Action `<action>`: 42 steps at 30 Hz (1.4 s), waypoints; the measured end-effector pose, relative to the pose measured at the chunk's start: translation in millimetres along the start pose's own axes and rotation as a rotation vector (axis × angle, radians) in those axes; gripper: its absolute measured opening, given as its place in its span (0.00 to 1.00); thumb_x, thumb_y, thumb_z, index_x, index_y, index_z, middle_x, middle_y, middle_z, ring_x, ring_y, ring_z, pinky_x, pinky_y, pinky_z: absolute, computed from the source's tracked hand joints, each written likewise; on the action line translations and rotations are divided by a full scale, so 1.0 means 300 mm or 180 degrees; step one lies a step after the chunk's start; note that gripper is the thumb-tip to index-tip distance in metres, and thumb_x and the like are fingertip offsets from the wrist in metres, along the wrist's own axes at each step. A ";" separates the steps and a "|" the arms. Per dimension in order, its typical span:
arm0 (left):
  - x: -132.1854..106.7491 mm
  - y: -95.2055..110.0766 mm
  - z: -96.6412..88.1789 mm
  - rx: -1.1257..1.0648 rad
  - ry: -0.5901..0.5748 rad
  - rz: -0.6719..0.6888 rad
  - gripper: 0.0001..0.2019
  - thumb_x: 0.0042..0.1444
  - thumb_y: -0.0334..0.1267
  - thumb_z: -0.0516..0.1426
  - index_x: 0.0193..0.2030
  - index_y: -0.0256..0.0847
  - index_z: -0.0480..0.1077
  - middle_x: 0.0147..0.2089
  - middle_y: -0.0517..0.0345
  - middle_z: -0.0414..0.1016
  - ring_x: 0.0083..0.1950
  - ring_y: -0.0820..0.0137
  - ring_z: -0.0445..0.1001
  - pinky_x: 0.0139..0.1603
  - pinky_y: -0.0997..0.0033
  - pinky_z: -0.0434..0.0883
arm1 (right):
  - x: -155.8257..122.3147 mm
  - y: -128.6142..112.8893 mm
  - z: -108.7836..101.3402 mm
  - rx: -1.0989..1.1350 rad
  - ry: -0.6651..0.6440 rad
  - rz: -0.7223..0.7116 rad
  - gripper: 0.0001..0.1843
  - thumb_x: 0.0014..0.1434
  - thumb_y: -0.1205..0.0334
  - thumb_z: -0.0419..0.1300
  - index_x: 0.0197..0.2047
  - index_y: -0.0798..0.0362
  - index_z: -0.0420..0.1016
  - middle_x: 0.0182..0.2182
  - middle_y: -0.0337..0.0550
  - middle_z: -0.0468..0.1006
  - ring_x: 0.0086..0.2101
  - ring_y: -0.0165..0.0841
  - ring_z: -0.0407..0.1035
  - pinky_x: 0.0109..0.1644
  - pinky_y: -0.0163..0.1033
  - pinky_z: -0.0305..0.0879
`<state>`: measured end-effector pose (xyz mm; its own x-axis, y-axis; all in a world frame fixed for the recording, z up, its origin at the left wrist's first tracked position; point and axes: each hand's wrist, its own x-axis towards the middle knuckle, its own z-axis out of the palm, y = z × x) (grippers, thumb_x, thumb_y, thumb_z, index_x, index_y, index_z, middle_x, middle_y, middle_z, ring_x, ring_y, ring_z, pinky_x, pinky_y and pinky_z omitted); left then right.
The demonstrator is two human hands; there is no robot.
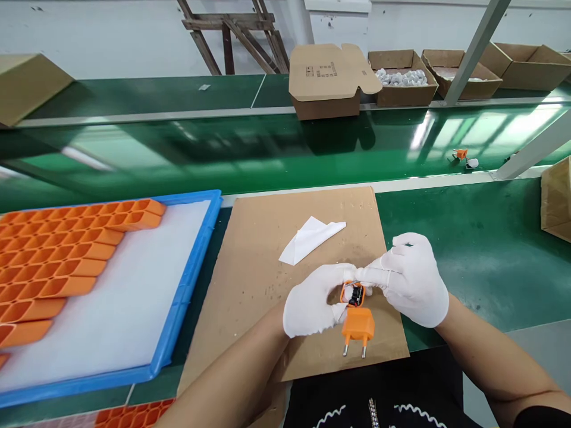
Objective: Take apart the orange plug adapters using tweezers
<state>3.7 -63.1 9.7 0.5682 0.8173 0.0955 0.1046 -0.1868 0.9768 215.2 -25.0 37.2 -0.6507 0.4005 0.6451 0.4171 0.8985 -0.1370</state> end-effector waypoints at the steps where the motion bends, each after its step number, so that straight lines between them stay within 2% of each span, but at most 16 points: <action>1: 0.000 0.001 0.000 0.0020 0.0008 -0.0014 0.09 0.50 0.35 0.57 0.38 0.39 0.74 0.37 0.55 0.77 0.37 0.66 0.74 0.41 0.66 0.72 | 0.000 -0.001 0.000 0.0003 0.0012 0.0017 0.22 0.51 0.79 0.56 0.39 0.43 0.81 0.27 0.25 0.81 0.23 0.26 0.57 0.40 0.42 0.52; 3: 0.000 0.003 0.000 0.0042 0.0015 -0.0045 0.09 0.49 0.34 0.58 0.38 0.39 0.74 0.37 0.55 0.76 0.38 0.67 0.74 0.41 0.66 0.72 | -0.001 -0.003 -0.001 -0.0048 0.0016 0.0071 0.21 0.52 0.78 0.55 0.38 0.43 0.80 0.28 0.23 0.82 0.24 0.26 0.58 0.45 0.43 0.54; 7: 0.000 0.002 -0.002 0.0043 -0.0080 -0.0100 0.11 0.48 0.38 0.60 0.39 0.38 0.74 0.39 0.54 0.76 0.39 0.65 0.74 0.41 0.65 0.71 | -0.007 -0.006 0.002 -0.0170 0.0009 0.0109 0.22 0.50 0.79 0.56 0.38 0.42 0.80 0.28 0.23 0.82 0.24 0.26 0.60 0.49 0.43 0.55; 13: -0.006 -0.008 -0.001 0.0125 -0.0020 0.0012 0.07 0.46 0.34 0.57 0.35 0.39 0.71 0.33 0.59 0.71 0.33 0.70 0.67 0.36 0.68 0.68 | 0.000 -0.010 -0.001 -0.0185 -0.0066 -0.0009 0.24 0.53 0.76 0.54 0.42 0.38 0.81 0.24 0.23 0.79 0.23 0.26 0.58 0.49 0.43 0.55; 18: -0.008 -0.021 -0.002 0.0076 -0.0049 -0.0099 0.10 0.47 0.36 0.61 0.38 0.39 0.74 0.37 0.56 0.74 0.38 0.66 0.72 0.39 0.67 0.70 | 0.001 -0.006 -0.007 -0.0321 -0.0113 0.0080 0.25 0.52 0.76 0.55 0.42 0.37 0.81 0.25 0.23 0.81 0.24 0.26 0.59 0.51 0.42 0.55; 23: -0.009 -0.014 -0.004 0.0043 -0.0047 0.0001 0.11 0.47 0.37 0.60 0.39 0.39 0.75 0.36 0.56 0.74 0.36 0.67 0.72 0.39 0.66 0.70 | -0.004 -0.008 -0.005 -0.0238 -0.0102 0.0067 0.25 0.51 0.76 0.54 0.42 0.38 0.82 0.25 0.23 0.80 0.24 0.26 0.60 0.52 0.43 0.55; 28: -0.009 -0.010 -0.004 0.0038 -0.0056 -0.0081 0.12 0.46 0.36 0.59 0.39 0.39 0.74 0.38 0.55 0.76 0.38 0.65 0.73 0.40 0.66 0.71 | -0.004 -0.008 -0.006 -0.0203 -0.0131 0.0100 0.23 0.51 0.77 0.55 0.40 0.41 0.82 0.26 0.24 0.81 0.24 0.26 0.61 0.52 0.44 0.54; 34: -0.008 -0.013 -0.005 0.0128 -0.0099 -0.0070 0.12 0.46 0.35 0.59 0.39 0.39 0.74 0.38 0.55 0.75 0.37 0.66 0.72 0.40 0.66 0.71 | -0.007 -0.006 -0.001 -0.0101 -0.0068 0.0154 0.20 0.50 0.78 0.58 0.36 0.44 0.82 0.28 0.27 0.82 0.24 0.28 0.61 0.52 0.45 0.54; 38: -0.006 -0.007 -0.003 0.0301 -0.0026 -0.0121 0.07 0.46 0.35 0.58 0.34 0.40 0.71 0.32 0.59 0.71 0.32 0.70 0.67 0.35 0.69 0.67 | -0.013 -0.007 0.006 0.0017 -0.0235 0.0133 0.18 0.51 0.77 0.60 0.35 0.43 0.82 0.26 0.26 0.81 0.24 0.27 0.62 0.53 0.45 0.54; 42: -0.005 0.001 -0.002 0.0247 -0.0066 -0.0132 0.10 0.48 0.39 0.59 0.37 0.39 0.72 0.35 0.57 0.73 0.35 0.67 0.69 0.39 0.66 0.69 | -0.013 -0.007 0.008 -0.0005 -0.0062 0.0223 0.18 0.51 0.77 0.59 0.35 0.44 0.82 0.27 0.27 0.82 0.24 0.27 0.60 0.51 0.45 0.55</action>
<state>2.4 -63.9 10.0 0.5787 0.8140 0.0506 0.1908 -0.1955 0.9620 215.2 -27.9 33.1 -0.6321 0.4659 0.6191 0.4632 0.8678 -0.1801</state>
